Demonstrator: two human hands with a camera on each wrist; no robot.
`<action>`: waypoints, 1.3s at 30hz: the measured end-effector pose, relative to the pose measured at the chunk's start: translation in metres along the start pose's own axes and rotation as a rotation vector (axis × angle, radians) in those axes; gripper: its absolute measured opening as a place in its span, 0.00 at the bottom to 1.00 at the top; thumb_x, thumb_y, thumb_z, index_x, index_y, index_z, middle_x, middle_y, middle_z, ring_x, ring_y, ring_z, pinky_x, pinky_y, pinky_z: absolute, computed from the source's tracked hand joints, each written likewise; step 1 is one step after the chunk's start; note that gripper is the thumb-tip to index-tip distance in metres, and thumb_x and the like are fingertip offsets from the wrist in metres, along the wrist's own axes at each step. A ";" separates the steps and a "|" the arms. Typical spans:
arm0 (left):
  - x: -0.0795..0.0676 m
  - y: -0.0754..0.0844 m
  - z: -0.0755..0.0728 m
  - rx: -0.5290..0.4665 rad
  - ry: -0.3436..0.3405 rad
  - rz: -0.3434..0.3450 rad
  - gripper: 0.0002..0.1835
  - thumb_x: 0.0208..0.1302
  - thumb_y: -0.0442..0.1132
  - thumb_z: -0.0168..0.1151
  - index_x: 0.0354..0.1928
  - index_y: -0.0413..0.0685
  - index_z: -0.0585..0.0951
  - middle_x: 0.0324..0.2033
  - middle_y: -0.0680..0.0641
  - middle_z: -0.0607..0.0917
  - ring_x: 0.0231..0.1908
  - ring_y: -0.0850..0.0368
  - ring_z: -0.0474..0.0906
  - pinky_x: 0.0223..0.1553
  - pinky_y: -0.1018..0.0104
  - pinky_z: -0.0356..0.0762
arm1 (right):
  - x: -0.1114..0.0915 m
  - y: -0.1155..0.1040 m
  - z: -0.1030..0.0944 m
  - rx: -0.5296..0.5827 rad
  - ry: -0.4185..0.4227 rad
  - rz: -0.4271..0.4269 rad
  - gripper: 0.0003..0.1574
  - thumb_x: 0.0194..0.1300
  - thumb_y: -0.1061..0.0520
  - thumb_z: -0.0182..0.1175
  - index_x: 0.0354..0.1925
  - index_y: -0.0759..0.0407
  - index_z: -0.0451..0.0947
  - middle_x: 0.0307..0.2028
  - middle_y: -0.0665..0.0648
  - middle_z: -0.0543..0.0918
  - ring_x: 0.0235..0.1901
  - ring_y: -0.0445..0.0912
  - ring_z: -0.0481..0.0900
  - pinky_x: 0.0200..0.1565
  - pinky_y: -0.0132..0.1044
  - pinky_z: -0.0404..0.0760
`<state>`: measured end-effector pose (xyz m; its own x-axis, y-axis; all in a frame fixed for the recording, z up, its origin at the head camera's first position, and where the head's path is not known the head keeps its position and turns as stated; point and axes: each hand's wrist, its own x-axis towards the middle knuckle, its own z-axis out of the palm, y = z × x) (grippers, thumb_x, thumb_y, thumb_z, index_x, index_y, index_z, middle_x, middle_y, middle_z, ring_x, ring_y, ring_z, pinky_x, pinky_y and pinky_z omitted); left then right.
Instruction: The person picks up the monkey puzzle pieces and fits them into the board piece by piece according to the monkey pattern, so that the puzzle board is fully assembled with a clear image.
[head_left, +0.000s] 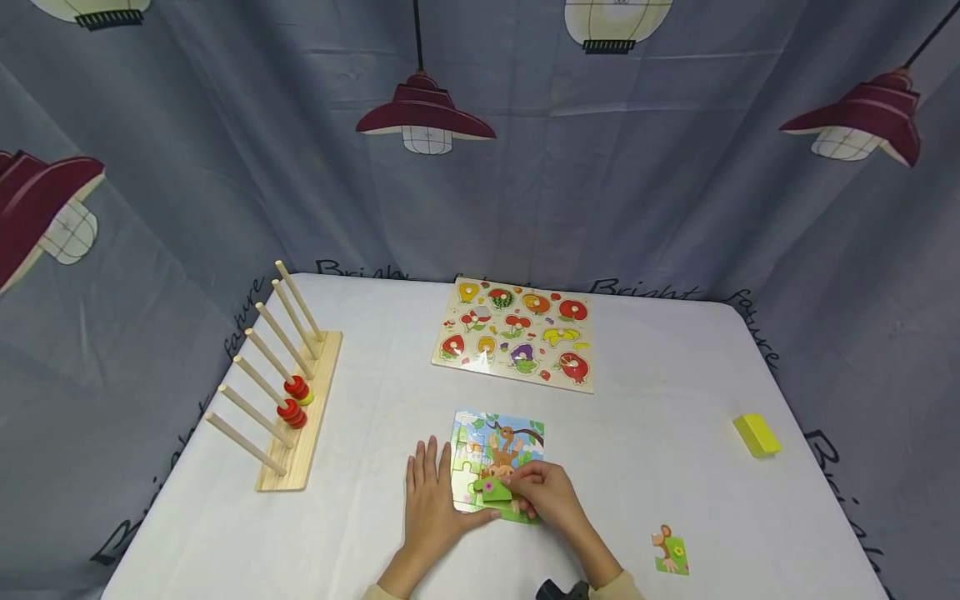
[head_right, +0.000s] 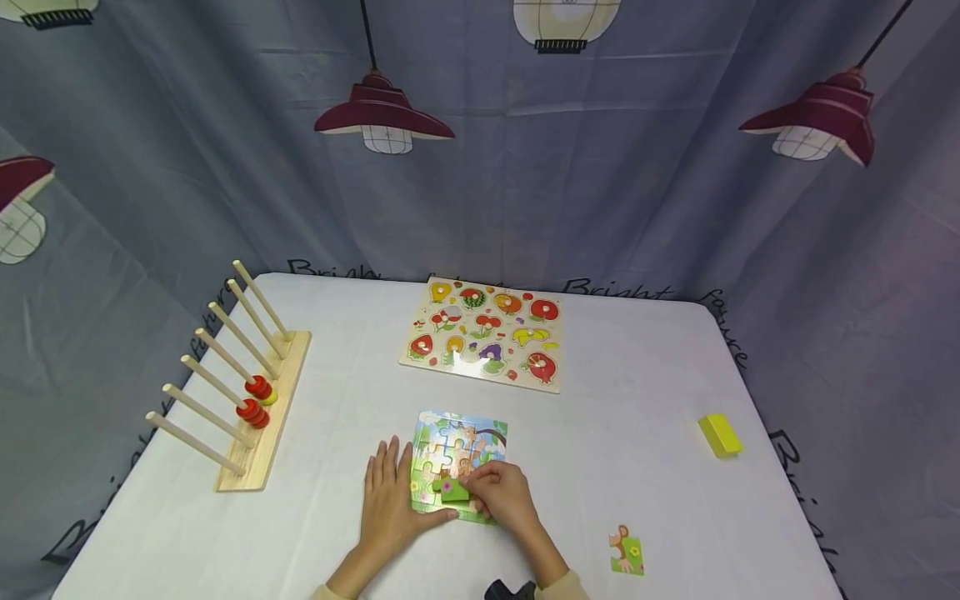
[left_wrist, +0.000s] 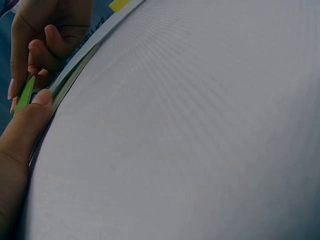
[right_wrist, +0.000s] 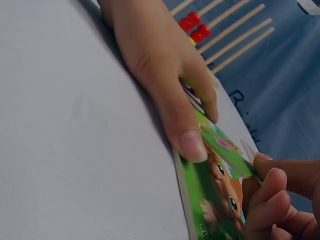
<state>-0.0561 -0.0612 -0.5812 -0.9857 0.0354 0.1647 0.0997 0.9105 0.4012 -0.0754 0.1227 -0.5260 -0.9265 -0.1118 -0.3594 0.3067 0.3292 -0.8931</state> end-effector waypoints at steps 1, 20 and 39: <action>0.000 0.000 0.000 0.000 0.000 0.001 0.68 0.26 0.83 0.54 0.66 0.41 0.59 0.68 0.37 0.55 0.70 0.42 0.43 0.68 0.47 0.39 | 0.001 0.004 0.002 -0.009 0.007 -0.001 0.13 0.54 0.56 0.63 0.30 0.67 0.78 0.11 0.50 0.74 0.08 0.36 0.66 0.12 0.24 0.67; 0.000 -0.001 0.001 0.004 0.025 0.018 0.68 0.25 0.83 0.54 0.66 0.40 0.60 0.67 0.36 0.56 0.69 0.41 0.44 0.68 0.47 0.41 | -0.004 0.010 0.023 -0.450 0.241 -0.121 0.13 0.50 0.50 0.66 0.20 0.55 0.76 0.18 0.48 0.74 0.18 0.37 0.66 0.18 0.25 0.64; 0.000 -0.001 -0.001 -0.002 0.020 0.015 0.68 0.24 0.83 0.55 0.65 0.40 0.60 0.67 0.36 0.56 0.69 0.41 0.45 0.68 0.47 0.41 | -0.008 0.010 0.027 -0.593 0.281 -0.220 0.14 0.50 0.49 0.67 0.22 0.56 0.74 0.17 0.46 0.69 0.16 0.35 0.60 0.18 0.24 0.61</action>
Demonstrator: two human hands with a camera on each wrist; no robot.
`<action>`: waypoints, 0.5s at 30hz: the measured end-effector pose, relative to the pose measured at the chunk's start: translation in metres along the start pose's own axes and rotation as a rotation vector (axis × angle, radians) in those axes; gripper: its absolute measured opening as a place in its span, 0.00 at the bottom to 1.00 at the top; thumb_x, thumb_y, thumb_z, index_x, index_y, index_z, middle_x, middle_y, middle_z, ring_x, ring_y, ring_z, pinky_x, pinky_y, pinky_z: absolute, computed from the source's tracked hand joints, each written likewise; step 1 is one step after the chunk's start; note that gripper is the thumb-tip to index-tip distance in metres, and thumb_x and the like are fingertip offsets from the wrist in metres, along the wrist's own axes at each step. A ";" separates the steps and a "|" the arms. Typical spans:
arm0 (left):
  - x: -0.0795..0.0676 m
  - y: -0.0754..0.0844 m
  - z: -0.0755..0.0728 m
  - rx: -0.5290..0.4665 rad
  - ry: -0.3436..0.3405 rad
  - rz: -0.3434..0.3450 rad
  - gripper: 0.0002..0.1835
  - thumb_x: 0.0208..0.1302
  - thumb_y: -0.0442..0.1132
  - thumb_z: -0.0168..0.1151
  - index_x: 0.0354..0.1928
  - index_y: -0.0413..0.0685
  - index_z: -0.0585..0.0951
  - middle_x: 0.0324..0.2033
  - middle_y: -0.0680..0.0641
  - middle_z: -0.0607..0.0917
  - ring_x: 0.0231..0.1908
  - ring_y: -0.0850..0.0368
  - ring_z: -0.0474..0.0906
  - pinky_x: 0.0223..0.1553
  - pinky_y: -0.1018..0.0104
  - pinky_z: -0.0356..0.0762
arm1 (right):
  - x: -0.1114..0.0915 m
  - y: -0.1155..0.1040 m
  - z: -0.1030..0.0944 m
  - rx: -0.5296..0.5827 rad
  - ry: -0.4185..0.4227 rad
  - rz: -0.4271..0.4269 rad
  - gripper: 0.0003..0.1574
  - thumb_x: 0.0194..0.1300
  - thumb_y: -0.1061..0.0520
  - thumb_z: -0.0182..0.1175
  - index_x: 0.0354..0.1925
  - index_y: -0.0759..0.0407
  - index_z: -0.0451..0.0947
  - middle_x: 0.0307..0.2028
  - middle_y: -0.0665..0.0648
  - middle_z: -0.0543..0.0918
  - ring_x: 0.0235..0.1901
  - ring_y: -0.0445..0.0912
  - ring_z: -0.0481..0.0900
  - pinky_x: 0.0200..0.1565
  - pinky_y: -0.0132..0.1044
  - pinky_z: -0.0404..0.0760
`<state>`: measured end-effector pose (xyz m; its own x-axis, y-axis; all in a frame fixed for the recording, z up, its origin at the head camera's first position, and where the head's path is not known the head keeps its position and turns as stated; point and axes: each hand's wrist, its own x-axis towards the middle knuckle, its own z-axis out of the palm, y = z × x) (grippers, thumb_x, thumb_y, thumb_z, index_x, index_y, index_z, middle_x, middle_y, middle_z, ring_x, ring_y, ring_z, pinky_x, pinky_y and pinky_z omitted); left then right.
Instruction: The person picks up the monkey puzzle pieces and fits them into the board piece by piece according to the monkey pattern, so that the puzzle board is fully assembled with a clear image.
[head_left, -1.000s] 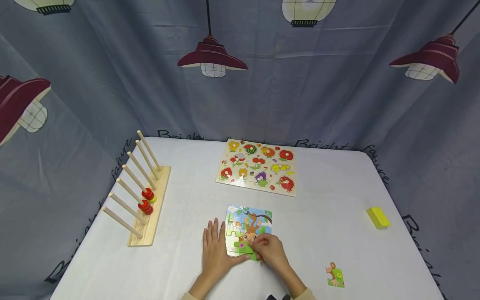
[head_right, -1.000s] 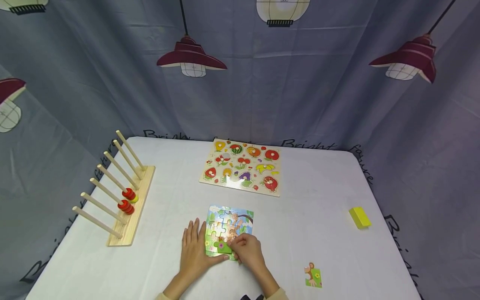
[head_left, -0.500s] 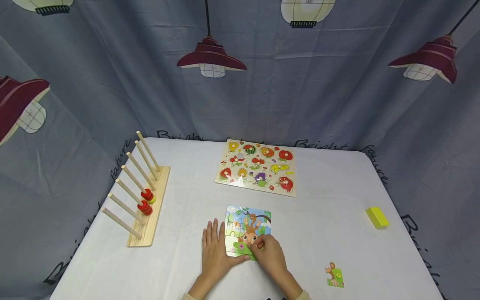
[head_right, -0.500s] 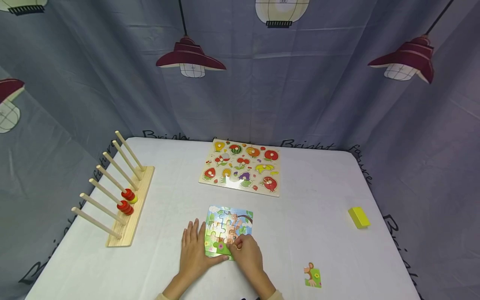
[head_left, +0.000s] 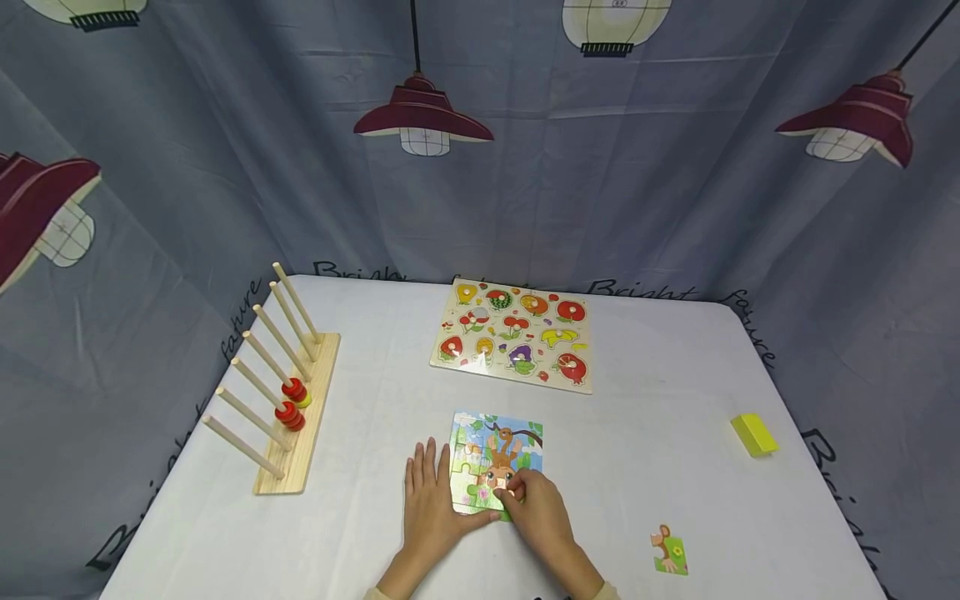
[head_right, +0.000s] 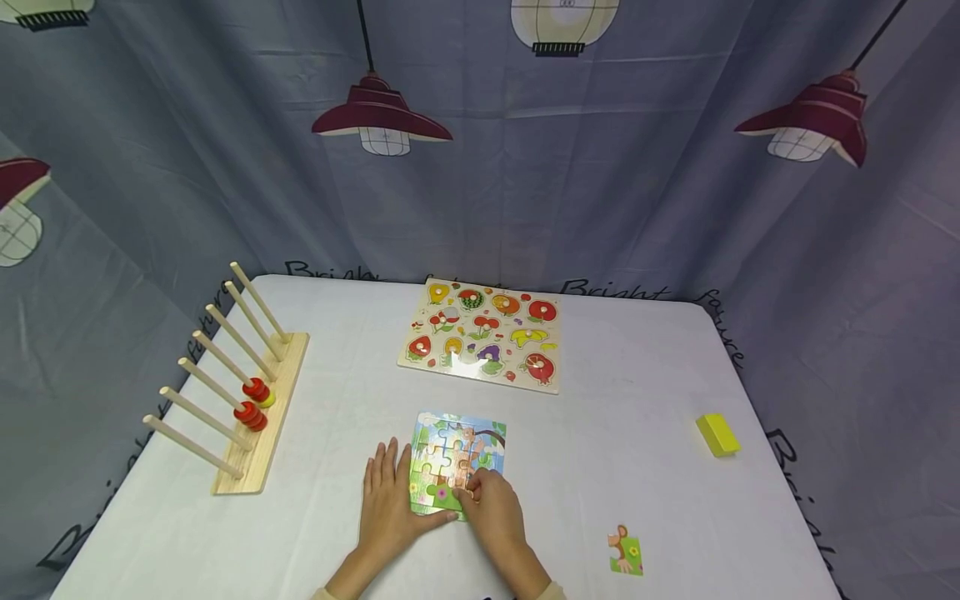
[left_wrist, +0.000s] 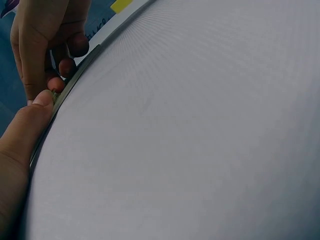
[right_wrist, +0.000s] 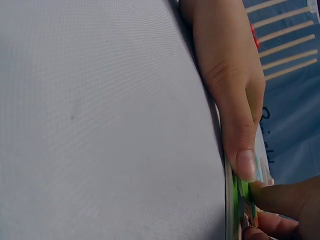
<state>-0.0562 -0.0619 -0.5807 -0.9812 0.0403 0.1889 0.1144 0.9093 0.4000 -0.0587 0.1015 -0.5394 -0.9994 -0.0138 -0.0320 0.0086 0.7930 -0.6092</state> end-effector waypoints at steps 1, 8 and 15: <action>0.000 0.000 0.000 0.001 0.000 0.000 0.68 0.25 0.83 0.55 0.65 0.40 0.60 0.67 0.36 0.56 0.69 0.41 0.45 0.68 0.47 0.41 | 0.000 0.000 0.000 -0.007 0.001 -0.003 0.14 0.50 0.49 0.67 0.22 0.56 0.74 0.17 0.45 0.68 0.16 0.35 0.60 0.18 0.24 0.61; 0.000 0.000 0.001 0.002 -0.008 -0.005 0.68 0.25 0.83 0.53 0.66 0.40 0.60 0.67 0.36 0.56 0.69 0.41 0.44 0.68 0.47 0.40 | 0.000 -0.004 -0.003 -0.053 -0.011 -0.028 0.14 0.51 0.48 0.66 0.22 0.56 0.75 0.16 0.45 0.67 0.16 0.35 0.59 0.18 0.24 0.60; 0.000 0.000 0.001 0.005 -0.012 -0.009 0.68 0.25 0.84 0.52 0.66 0.41 0.59 0.68 0.37 0.55 0.69 0.41 0.44 0.68 0.47 0.40 | 0.000 -0.005 -0.003 -0.072 -0.016 -0.024 0.15 0.50 0.48 0.66 0.23 0.56 0.75 0.17 0.46 0.67 0.17 0.35 0.60 0.18 0.24 0.59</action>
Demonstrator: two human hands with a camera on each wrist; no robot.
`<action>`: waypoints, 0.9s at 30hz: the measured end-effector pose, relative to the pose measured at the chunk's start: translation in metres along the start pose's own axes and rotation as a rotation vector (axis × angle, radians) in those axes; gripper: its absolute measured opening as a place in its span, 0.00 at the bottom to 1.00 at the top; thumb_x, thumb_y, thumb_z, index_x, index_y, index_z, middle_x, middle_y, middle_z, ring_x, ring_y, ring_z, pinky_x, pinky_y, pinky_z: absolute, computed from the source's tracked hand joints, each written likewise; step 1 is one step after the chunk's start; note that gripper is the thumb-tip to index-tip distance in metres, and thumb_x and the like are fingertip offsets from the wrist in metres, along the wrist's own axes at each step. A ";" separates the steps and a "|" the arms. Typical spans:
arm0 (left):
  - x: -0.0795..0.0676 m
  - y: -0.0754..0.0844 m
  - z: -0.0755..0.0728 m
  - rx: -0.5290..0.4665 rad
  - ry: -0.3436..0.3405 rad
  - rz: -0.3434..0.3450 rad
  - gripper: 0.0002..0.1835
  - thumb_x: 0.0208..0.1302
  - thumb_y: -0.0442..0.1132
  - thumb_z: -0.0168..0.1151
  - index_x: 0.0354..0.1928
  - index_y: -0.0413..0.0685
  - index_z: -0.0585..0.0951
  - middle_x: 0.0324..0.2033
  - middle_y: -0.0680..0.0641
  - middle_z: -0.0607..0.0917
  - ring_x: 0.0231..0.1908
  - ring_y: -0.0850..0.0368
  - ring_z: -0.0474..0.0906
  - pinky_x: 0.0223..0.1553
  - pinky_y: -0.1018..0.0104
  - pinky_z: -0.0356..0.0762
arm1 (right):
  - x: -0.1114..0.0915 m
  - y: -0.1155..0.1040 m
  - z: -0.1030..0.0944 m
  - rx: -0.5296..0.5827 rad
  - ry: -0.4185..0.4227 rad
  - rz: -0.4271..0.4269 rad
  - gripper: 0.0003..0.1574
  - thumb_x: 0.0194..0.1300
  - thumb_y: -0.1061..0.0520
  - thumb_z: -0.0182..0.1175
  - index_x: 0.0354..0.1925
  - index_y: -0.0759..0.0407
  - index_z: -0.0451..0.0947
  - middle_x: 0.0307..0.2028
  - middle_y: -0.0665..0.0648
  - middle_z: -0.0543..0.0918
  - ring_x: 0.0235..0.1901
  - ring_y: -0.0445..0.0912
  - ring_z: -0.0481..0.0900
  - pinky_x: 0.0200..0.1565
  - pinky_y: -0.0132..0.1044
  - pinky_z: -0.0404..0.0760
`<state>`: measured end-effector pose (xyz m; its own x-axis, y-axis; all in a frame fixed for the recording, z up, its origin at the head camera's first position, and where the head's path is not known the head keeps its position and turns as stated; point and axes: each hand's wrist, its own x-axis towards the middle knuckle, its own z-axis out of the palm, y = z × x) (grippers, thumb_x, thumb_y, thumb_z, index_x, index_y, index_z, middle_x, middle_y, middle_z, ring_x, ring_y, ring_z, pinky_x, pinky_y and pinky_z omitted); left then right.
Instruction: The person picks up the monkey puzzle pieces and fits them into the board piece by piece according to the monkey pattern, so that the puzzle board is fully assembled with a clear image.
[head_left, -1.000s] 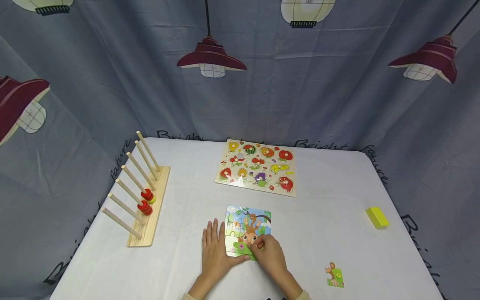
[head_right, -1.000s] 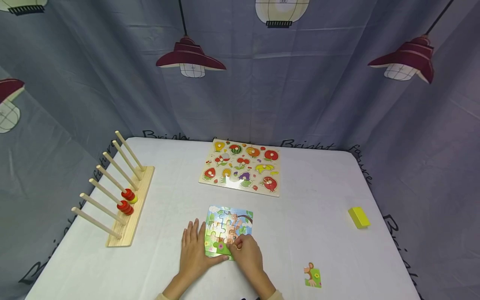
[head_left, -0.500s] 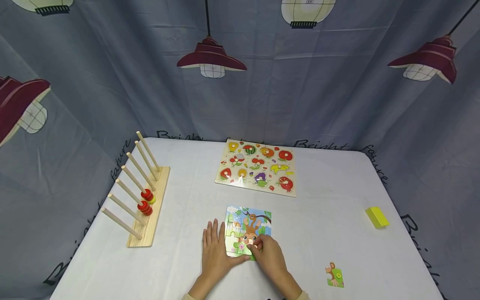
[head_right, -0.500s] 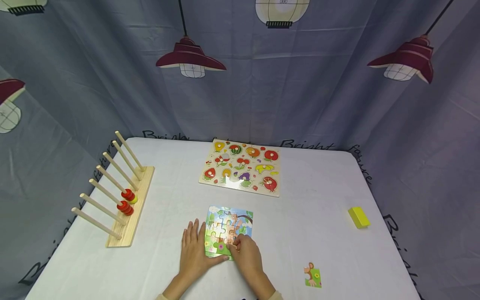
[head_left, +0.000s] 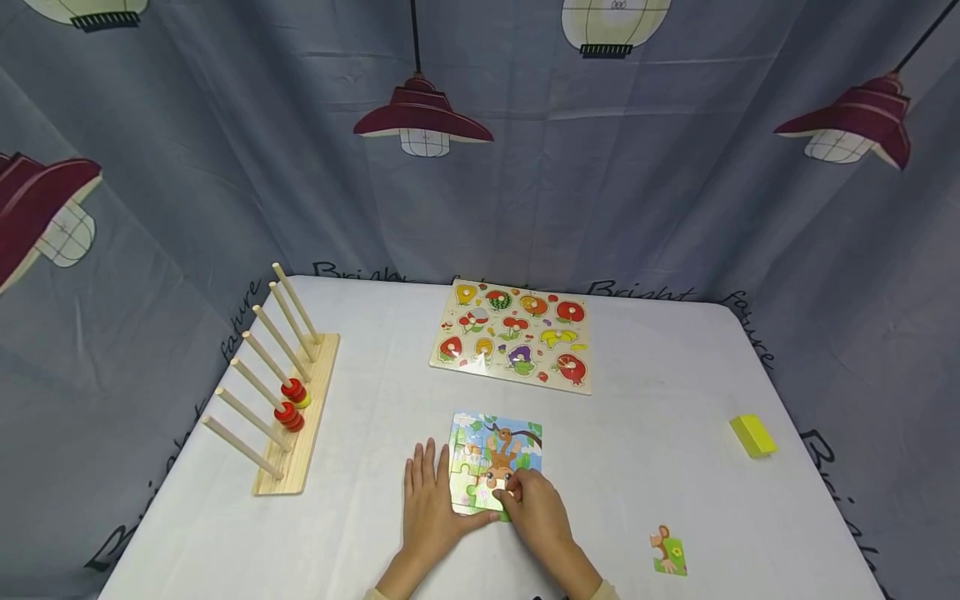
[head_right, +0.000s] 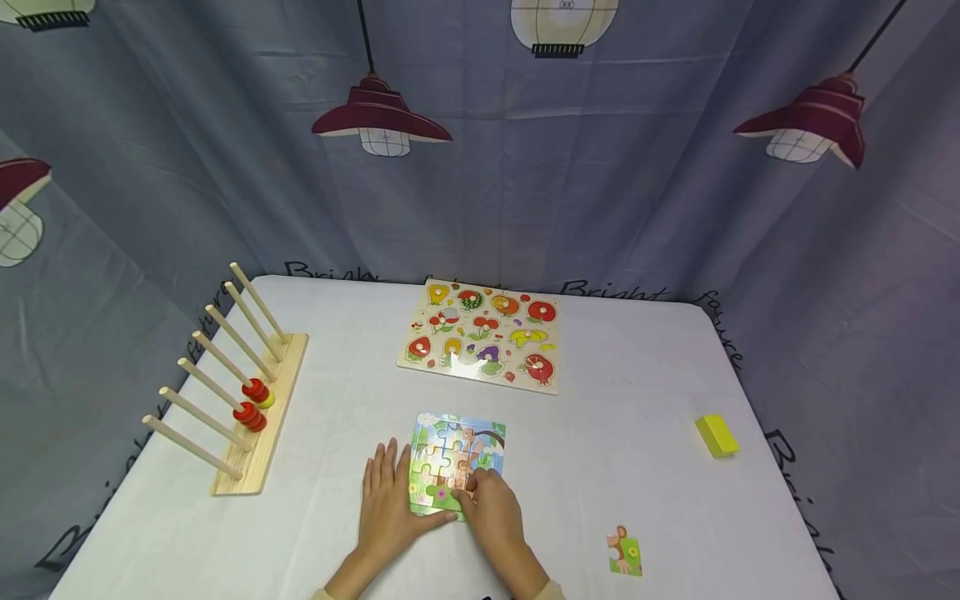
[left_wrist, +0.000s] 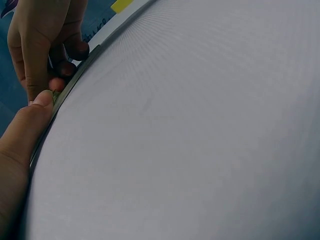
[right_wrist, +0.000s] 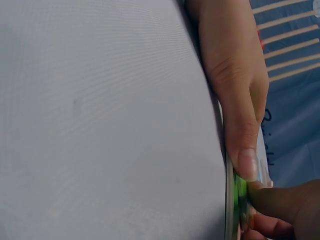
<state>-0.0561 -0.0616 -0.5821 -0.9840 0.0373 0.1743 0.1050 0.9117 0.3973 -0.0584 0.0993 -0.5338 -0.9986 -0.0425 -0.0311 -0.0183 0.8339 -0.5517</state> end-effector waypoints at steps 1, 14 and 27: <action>0.000 0.000 0.000 0.001 0.000 0.000 0.69 0.25 0.84 0.52 0.66 0.41 0.59 0.68 0.37 0.55 0.69 0.41 0.44 0.68 0.47 0.40 | 0.000 0.000 0.000 -0.001 -0.002 -0.001 0.15 0.49 0.48 0.67 0.23 0.56 0.74 0.18 0.46 0.67 0.17 0.35 0.60 0.17 0.24 0.59; 0.000 -0.001 0.001 0.001 0.004 0.010 0.68 0.26 0.84 0.52 0.66 0.40 0.59 0.67 0.36 0.55 0.69 0.40 0.44 0.68 0.46 0.40 | 0.000 0.003 0.003 -0.003 0.000 -0.020 0.15 0.48 0.49 0.68 0.23 0.55 0.73 0.19 0.47 0.67 0.17 0.35 0.60 0.17 0.24 0.60; 0.000 0.000 0.001 -0.004 -0.003 0.000 0.68 0.25 0.84 0.52 0.66 0.41 0.59 0.68 0.37 0.55 0.69 0.41 0.43 0.68 0.46 0.39 | -0.001 0.019 -0.005 0.285 -0.010 0.081 0.11 0.56 0.54 0.62 0.22 0.56 0.74 0.16 0.46 0.72 0.15 0.34 0.64 0.16 0.24 0.66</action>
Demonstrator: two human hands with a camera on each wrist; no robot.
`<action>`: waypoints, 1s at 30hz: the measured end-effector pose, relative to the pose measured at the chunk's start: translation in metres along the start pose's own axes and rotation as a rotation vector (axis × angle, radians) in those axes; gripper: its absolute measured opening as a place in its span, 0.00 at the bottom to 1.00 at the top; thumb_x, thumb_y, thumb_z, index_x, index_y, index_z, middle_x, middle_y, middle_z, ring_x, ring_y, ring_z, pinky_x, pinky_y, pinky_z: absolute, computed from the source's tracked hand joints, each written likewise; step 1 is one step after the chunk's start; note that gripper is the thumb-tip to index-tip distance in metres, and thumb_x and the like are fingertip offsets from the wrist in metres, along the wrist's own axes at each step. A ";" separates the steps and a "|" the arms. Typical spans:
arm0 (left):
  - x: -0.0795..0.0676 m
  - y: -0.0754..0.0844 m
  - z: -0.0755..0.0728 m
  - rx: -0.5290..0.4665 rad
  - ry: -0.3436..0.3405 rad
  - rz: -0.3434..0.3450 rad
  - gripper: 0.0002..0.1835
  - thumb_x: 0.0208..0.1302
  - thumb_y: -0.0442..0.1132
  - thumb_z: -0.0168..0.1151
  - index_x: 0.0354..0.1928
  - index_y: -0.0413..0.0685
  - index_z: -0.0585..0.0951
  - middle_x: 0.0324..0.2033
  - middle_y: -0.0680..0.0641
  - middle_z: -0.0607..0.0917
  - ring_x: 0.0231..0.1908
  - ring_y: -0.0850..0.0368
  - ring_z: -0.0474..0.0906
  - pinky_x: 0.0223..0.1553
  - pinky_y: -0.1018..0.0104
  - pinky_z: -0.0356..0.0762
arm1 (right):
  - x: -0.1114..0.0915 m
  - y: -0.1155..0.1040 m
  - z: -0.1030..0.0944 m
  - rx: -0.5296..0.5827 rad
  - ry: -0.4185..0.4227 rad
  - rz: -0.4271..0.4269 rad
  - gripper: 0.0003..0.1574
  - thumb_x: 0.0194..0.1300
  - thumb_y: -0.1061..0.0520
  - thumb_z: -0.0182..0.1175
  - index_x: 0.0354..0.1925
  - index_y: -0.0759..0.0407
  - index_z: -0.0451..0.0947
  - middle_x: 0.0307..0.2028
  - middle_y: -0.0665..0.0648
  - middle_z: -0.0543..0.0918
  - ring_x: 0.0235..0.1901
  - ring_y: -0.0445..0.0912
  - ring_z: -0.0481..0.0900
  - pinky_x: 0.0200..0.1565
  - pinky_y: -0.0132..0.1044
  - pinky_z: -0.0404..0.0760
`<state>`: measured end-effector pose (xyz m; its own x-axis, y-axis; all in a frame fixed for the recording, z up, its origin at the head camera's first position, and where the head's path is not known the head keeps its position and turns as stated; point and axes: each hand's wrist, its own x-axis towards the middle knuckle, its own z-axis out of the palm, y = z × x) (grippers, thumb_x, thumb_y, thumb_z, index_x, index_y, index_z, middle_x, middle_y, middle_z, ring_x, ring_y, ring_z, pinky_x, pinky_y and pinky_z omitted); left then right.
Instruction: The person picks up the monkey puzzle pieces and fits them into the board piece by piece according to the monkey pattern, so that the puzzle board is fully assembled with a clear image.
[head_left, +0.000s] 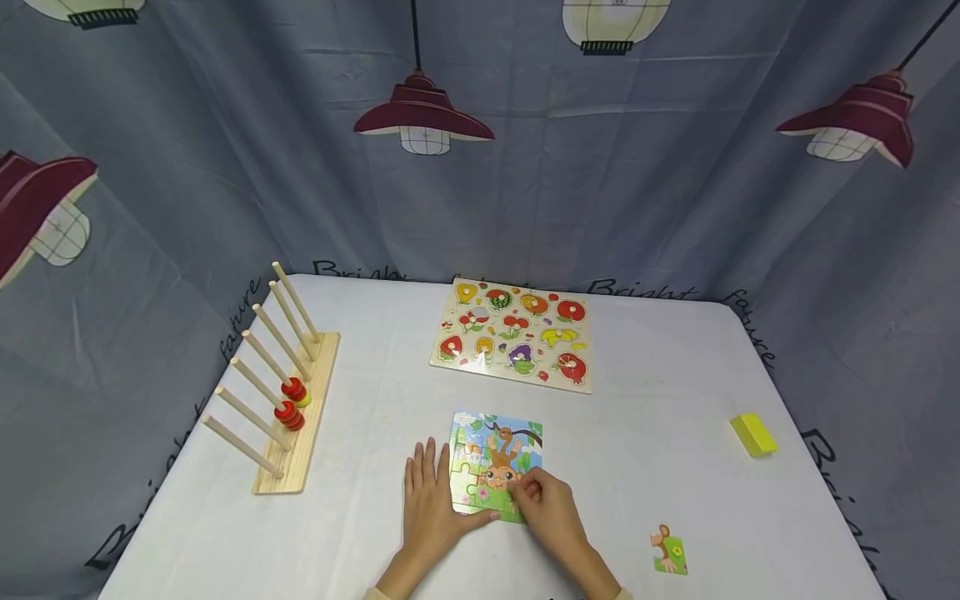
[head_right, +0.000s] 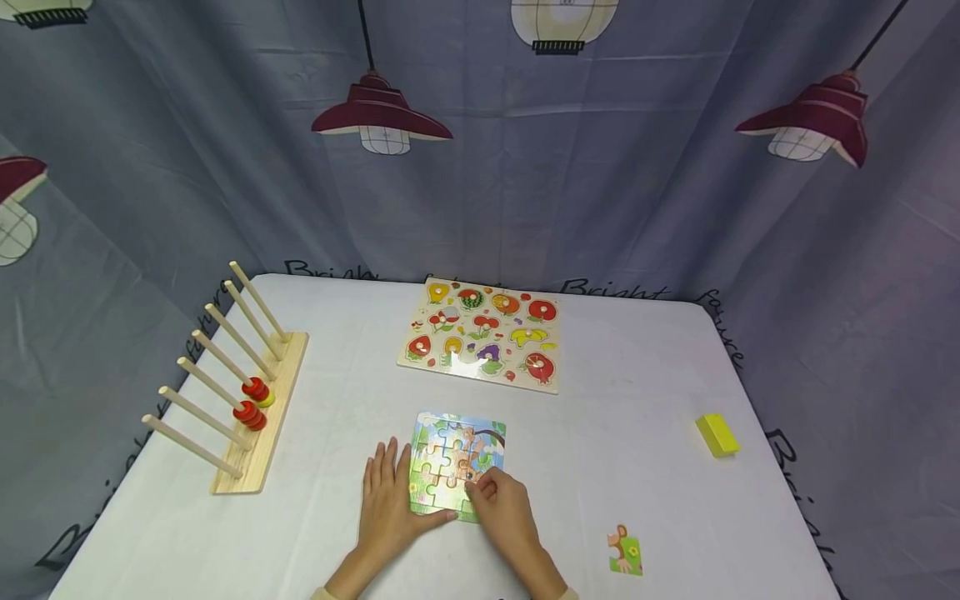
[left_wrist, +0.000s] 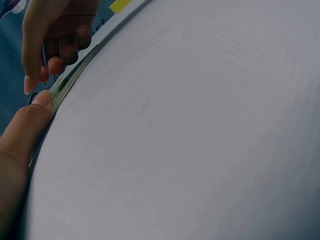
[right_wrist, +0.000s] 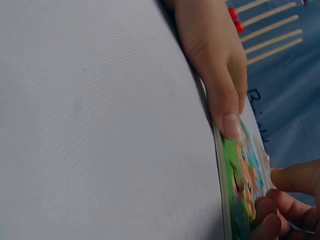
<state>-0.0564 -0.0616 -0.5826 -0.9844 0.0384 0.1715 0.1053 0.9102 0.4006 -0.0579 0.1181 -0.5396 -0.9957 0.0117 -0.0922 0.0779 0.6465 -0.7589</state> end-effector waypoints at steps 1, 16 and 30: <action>0.000 0.000 0.000 -0.002 -0.002 -0.001 0.68 0.25 0.84 0.52 0.66 0.41 0.58 0.68 0.37 0.55 0.69 0.41 0.43 0.68 0.46 0.39 | -0.001 0.002 -0.002 0.011 0.005 0.020 0.10 0.56 0.54 0.62 0.23 0.56 0.74 0.16 0.47 0.72 0.15 0.34 0.64 0.16 0.24 0.66; -0.001 0.000 0.001 -0.013 0.004 -0.006 0.69 0.24 0.83 0.54 0.66 0.41 0.58 0.68 0.36 0.55 0.69 0.40 0.43 0.68 0.46 0.39 | -0.029 0.057 -0.078 -0.066 0.180 0.309 0.14 0.61 0.50 0.57 0.33 0.60 0.78 0.21 0.50 0.73 0.18 0.36 0.64 0.21 0.26 0.65; -0.001 0.001 -0.001 -0.018 -0.001 -0.008 0.68 0.24 0.82 0.55 0.66 0.41 0.59 0.68 0.36 0.55 0.69 0.40 0.43 0.68 0.46 0.39 | -0.062 0.099 -0.125 -0.144 0.376 0.634 0.30 0.60 0.40 0.51 0.40 0.66 0.75 0.22 0.55 0.78 0.20 0.41 0.71 0.21 0.29 0.66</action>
<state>-0.0555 -0.0611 -0.5811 -0.9854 0.0314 0.1674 0.0998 0.9027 0.4185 0.0055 0.2771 -0.5285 -0.7143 0.6581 -0.2382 0.6608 0.5220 -0.5393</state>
